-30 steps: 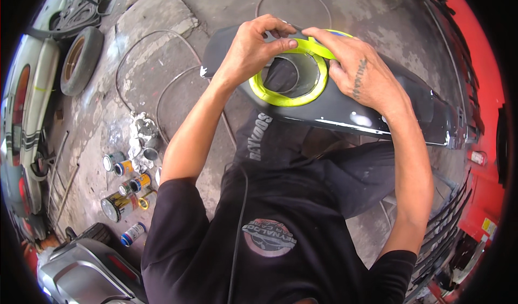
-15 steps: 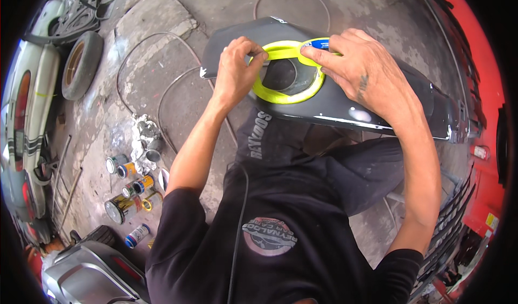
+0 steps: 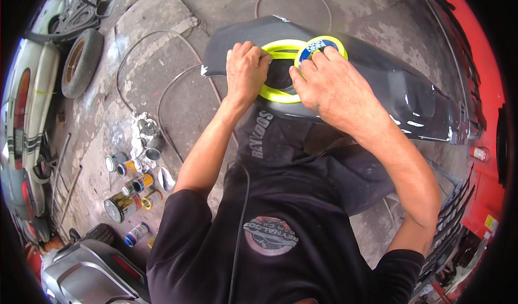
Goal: The person applies bright yellow masking tape around a circular opening on a dark grey car bumper. They carefully smooth the tape along the curved edge to create a clean boundary.
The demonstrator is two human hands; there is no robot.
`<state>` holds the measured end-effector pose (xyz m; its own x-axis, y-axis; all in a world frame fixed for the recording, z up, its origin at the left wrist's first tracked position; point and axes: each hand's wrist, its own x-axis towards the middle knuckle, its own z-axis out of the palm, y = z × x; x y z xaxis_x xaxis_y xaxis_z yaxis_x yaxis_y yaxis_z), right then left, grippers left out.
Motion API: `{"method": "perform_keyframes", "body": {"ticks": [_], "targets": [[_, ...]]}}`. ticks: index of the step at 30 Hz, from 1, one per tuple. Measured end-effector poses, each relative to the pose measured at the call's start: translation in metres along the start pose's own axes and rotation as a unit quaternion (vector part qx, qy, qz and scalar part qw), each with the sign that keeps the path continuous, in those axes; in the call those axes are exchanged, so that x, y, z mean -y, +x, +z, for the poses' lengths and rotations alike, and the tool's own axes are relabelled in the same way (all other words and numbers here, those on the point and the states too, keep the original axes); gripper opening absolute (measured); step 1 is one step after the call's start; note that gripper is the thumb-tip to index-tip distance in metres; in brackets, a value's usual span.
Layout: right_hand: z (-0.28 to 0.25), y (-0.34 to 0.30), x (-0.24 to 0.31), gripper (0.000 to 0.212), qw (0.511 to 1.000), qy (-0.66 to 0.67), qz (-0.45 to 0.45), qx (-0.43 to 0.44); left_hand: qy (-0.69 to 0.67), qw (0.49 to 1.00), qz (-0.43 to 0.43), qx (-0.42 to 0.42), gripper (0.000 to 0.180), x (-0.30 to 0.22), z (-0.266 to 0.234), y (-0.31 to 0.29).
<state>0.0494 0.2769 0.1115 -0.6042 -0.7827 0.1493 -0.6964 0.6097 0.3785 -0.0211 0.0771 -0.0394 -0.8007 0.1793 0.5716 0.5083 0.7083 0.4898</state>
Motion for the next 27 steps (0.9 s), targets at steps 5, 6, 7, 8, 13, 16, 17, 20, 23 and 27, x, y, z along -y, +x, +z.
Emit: {"method": "perform_keyframes", "body": {"ticks": [5, 6, 7, 8, 13, 16, 17, 20, 23, 27], "targets": [[-0.005, 0.003, 0.006, 0.036, 0.994, -0.001, 0.019, 0.105, 0.016, 1.0, 0.017, 0.002, 0.012, 0.002, 0.003, 0.001], [-0.005, 0.003, 0.007, 0.035, 0.994, -0.001, 0.019, 0.109, 0.022, 1.0, 0.022, 0.007, 0.014, 0.001, 0.002, 0.002], [-0.004, 0.003, 0.008, 0.035, 0.993, -0.002, 0.02, 0.113, 0.028, 0.999, 0.026, 0.011, 0.015, -0.001, 0.002, 0.003], [-0.004, 0.003, 0.008, 0.035, 0.994, -0.002, 0.02, 0.11, 0.034, 0.999, 0.03, 0.015, 0.016, -0.002, 0.001, 0.004], [-0.002, 0.004, 0.009, 0.034, 0.993, 0.0, 0.022, 0.112, 0.046, 0.998, 0.043, 0.022, 0.02, -0.003, 0.001, 0.007], [-0.003, 0.005, 0.009, 0.033, 0.993, 0.004, 0.018, 0.113, 0.043, 0.999, -0.002, 0.025, 0.022, -0.005, 0.0, 0.006], [-0.003, 0.005, 0.01, 0.034, 0.993, 0.004, 0.022, 0.115, 0.041, 0.999, -0.023, 0.026, 0.023, -0.007, -0.002, 0.006], [-0.005, 0.004, 0.01, 0.036, 0.993, 0.014, 0.034, 0.113, 0.016, 0.99, -0.113, 0.08, 0.021, -0.012, -0.01, 0.009], [-0.01, -0.005, 0.002, 0.033, 0.994, 0.044, 0.05, 0.086, -0.027, 0.992, -0.114, 0.052, 0.024, -0.015, -0.011, 0.012], [-0.03, -0.024, -0.023, 0.027, 0.996, 0.039, 0.054, 0.065, -0.021, 0.989, -0.12, 0.078, 0.03, -0.012, -0.009, 0.011]]}}
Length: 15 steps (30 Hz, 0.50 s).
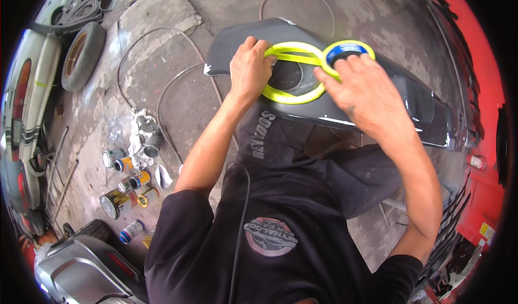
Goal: The person applies bright yellow masking tape around a circular opening on a dark grey car bumper. They carefully smooth the tape along the curved edge to create a clean boundary.
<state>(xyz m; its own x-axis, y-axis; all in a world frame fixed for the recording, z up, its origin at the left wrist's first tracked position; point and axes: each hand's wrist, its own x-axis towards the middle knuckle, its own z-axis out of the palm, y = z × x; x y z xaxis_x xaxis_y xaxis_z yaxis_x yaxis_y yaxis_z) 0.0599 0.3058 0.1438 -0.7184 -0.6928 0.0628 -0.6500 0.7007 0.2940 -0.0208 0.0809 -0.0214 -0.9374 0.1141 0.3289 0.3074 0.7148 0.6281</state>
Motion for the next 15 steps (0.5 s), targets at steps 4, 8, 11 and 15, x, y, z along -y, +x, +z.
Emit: {"method": "perform_keyframes", "body": {"ticks": [4, 8, 11, 15], "targets": [[-0.002, -0.007, -0.013, 0.029, 0.999, -0.037, 0.013, 0.0, -0.008, 1.0, -0.014, 0.007, 0.028, 0.002, 0.001, 0.001], [-0.002, -0.001, -0.006, 0.033, 0.991, -0.062, 0.061, 0.101, -0.025, 0.999, -0.009, 0.018, 0.027, 0.003, -0.004, 0.003], [-0.001, 0.002, -0.006, 0.029, 0.993, -0.065, 0.055, 0.077, -0.022, 0.999, 0.008, 0.022, 0.026, 0.007, -0.006, 0.009], [0.001, 0.005, -0.003, 0.02, 0.997, -0.053, 0.041, 0.026, -0.006, 0.999, 0.034, 0.035, 0.026, 0.005, -0.007, 0.017]]}}
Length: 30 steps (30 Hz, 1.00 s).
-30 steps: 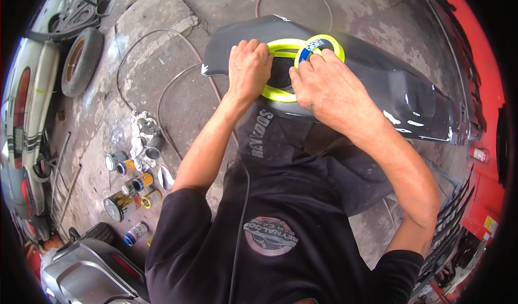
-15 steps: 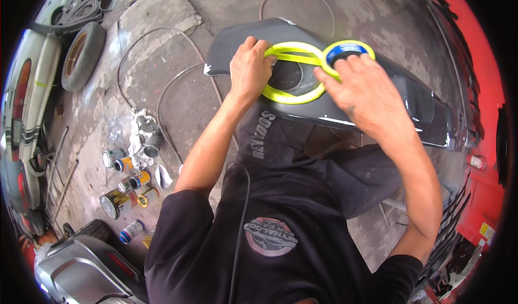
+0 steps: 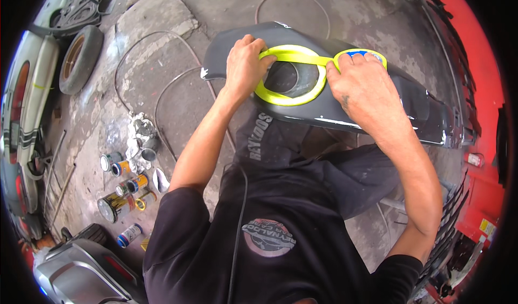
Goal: The person applies bright yellow masking tape around a circular opening on a dark grey car bumper. They carefully smooth the tape along the curved edge to create a clean boundary.
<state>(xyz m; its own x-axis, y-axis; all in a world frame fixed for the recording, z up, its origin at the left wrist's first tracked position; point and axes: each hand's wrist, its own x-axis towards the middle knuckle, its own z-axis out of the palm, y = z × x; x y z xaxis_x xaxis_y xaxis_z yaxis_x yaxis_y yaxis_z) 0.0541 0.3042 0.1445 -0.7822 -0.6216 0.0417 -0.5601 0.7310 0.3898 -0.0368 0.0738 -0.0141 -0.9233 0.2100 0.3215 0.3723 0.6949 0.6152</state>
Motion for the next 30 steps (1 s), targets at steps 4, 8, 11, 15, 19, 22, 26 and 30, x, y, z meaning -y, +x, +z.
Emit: {"method": "perform_keyframes", "body": {"ticks": [4, 8, 11, 15, 19, 22, 26, 30], "targets": [[-0.005, 0.002, 0.006, 0.033, 0.999, -0.009, -0.005, 0.04, 0.031, 0.999, 0.033, 0.007, 0.03, -0.001, -0.001, 0.006], [-0.006, 0.001, 0.012, 0.035, 0.999, -0.004, -0.012, 0.052, 0.044, 0.996, 0.073, -0.011, 0.034, 0.002, 0.003, 0.01], [-0.006, 0.0, 0.013, 0.036, 0.998, -0.009, -0.005, 0.064, 0.037, 0.995, 0.087, -0.019, 0.037, 0.0, 0.008, 0.013], [-0.006, 0.0, 0.013, 0.031, 1.0, -0.008, -0.01, 0.027, 0.031, 0.995, 0.091, -0.019, 0.04, -0.004, 0.011, 0.016], [-0.006, 0.0, 0.015, 0.021, 1.0, 0.001, -0.022, -0.022, 0.025, 0.995, 0.093, -0.007, 0.044, -0.009, 0.009, 0.02], [-0.015, 0.0, 0.021, 0.032, 0.998, -0.007, -0.008, 0.061, 0.014, 0.994, 0.105, -0.006, 0.048, -0.009, 0.01, 0.023], [-0.012, -0.006, 0.013, 0.019, 1.0, -0.017, -0.017, -0.008, 0.001, 0.995, 0.099, 0.003, 0.05, -0.01, 0.01, 0.027], [-0.018, -0.012, 0.002, 0.018, 0.999, -0.028, 0.005, 0.022, -0.014, 0.996, 0.085, 0.01, 0.051, -0.01, 0.011, 0.028]]}}
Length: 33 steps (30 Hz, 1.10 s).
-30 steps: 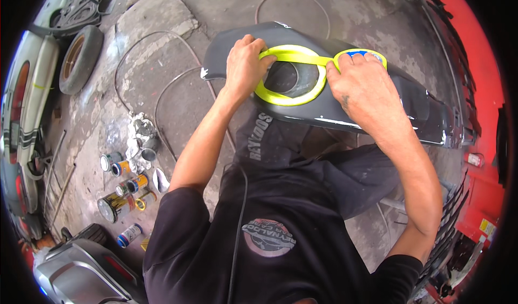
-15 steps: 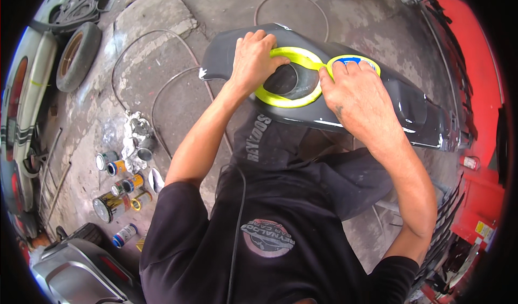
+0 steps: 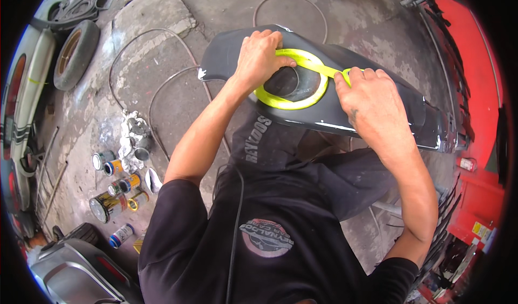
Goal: The person applies bright yellow masking tape around a circular opening on a dark grey car bumper. They carefully smooth the tape along the curved edge to create a clean boundary.
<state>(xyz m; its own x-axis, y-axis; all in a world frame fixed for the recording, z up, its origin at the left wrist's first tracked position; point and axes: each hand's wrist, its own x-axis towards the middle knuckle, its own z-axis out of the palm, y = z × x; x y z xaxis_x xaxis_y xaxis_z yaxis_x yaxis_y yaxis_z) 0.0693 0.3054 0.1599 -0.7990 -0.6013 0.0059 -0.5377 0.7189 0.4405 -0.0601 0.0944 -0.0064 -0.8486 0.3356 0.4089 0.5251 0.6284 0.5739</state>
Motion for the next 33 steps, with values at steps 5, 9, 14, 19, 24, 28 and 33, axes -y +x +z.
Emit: {"method": "perform_keyframes", "body": {"ticks": [5, 9, 14, 19, 24, 28, 33], "targets": [[-0.001, -0.005, 0.002, 0.018, 1.0, 0.0, 0.011, 0.0, -0.006, 1.0, 0.005, 0.001, 0.052, 0.003, 0.0, 0.001], [-0.001, -0.004, 0.005, 0.019, 1.0, -0.023, 0.009, 0.014, -0.038, 0.998, -0.016, 0.045, 0.052, 0.004, -0.004, 0.008], [0.0, -0.003, 0.006, 0.019, 1.0, -0.023, 0.01, 0.004, -0.038, 0.998, 0.023, 0.054, 0.052, -0.006, -0.008, 0.013], [-0.002, 0.0, 0.009, 0.03, 0.997, -0.04, 0.014, 0.069, -0.063, 0.995, 0.055, 0.055, 0.053, -0.009, -0.005, 0.018], [0.002, 0.0, 0.009, 0.024, 0.998, -0.04, 0.007, 0.042, -0.074, 0.991, 0.059, 0.093, 0.057, -0.017, -0.007, 0.027], [-0.001, -0.001, 0.009, 0.025, 0.999, -0.032, 0.007, 0.04, -0.095, 0.988, 0.039, 0.114, 0.061, -0.022, -0.011, 0.031], [0.001, -0.006, 0.006, 0.022, 0.999, -0.03, 0.002, 0.017, -0.134, 0.982, 0.001, 0.135, 0.065, -0.021, -0.008, 0.033]]}}
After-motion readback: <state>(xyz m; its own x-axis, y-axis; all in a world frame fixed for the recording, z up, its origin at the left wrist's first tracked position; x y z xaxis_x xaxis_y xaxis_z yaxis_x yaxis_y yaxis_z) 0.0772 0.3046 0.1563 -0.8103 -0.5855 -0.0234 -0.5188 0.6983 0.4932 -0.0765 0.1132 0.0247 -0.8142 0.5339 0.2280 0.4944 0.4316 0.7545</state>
